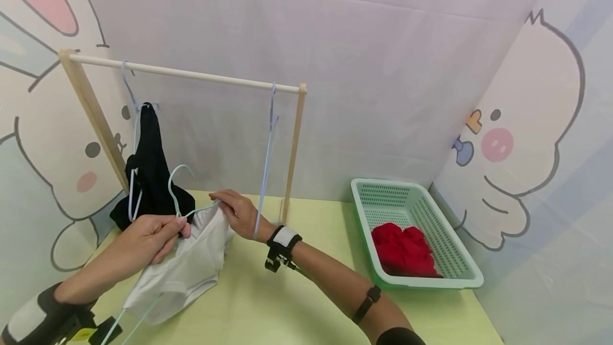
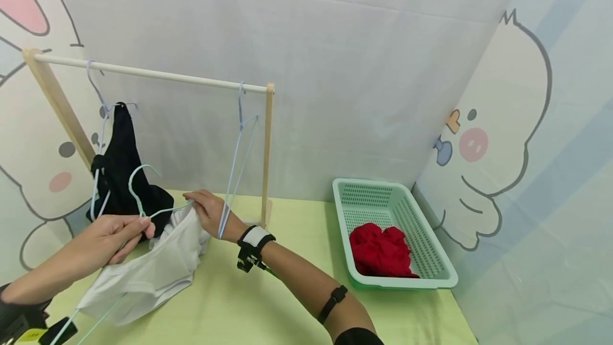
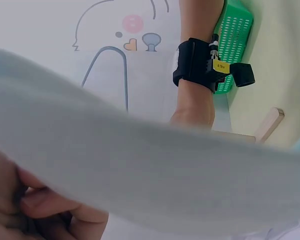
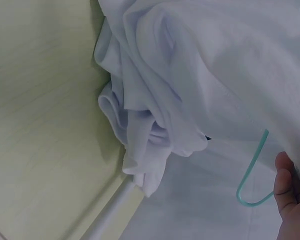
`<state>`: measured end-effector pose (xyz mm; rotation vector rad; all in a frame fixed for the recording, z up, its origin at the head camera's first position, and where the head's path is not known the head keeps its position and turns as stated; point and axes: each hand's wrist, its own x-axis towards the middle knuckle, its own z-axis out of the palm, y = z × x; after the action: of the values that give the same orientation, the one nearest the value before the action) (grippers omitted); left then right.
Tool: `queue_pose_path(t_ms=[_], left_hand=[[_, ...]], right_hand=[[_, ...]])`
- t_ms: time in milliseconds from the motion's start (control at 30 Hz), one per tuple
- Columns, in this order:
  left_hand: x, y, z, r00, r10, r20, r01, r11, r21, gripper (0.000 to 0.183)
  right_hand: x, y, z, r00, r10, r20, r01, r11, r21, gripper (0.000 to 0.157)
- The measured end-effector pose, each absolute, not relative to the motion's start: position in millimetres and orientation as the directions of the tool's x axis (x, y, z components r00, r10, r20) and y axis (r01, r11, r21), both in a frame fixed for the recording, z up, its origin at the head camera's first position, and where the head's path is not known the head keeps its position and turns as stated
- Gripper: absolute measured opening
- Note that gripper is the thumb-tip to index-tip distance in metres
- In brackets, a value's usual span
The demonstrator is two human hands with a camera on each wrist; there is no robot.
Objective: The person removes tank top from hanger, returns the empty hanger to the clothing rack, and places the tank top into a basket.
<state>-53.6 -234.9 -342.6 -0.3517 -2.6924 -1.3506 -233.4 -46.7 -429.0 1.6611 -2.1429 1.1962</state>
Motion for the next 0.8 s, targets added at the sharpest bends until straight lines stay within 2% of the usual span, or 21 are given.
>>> queue_pose_path(t_ms=[233, 533, 800], left_hand=[[-51, -236, -345, -0.967, 0.149, 0.206, 0.254, 0.587, 0.769, 0.032], [-49, -236, -345, -0.962, 0.161, 0.219, 0.272, 0.572, 0.774, 0.031], [-48, -235, -344, -0.968, 0.150, 0.202, 0.252, 0.582, 0.773, 0.032]], right_hand=[[-238, -46, -437, -0.394, -0.724, 0.566, -0.860, 0.075, -0.504, 0.035], [-238, -44, -440, -0.476, -0.699, 0.534, -0.829, 0.152, -0.539, 0.034], [-239, -41, -439, -0.510, -0.701, 0.499, -0.816, 0.211, -0.538, 0.033]])
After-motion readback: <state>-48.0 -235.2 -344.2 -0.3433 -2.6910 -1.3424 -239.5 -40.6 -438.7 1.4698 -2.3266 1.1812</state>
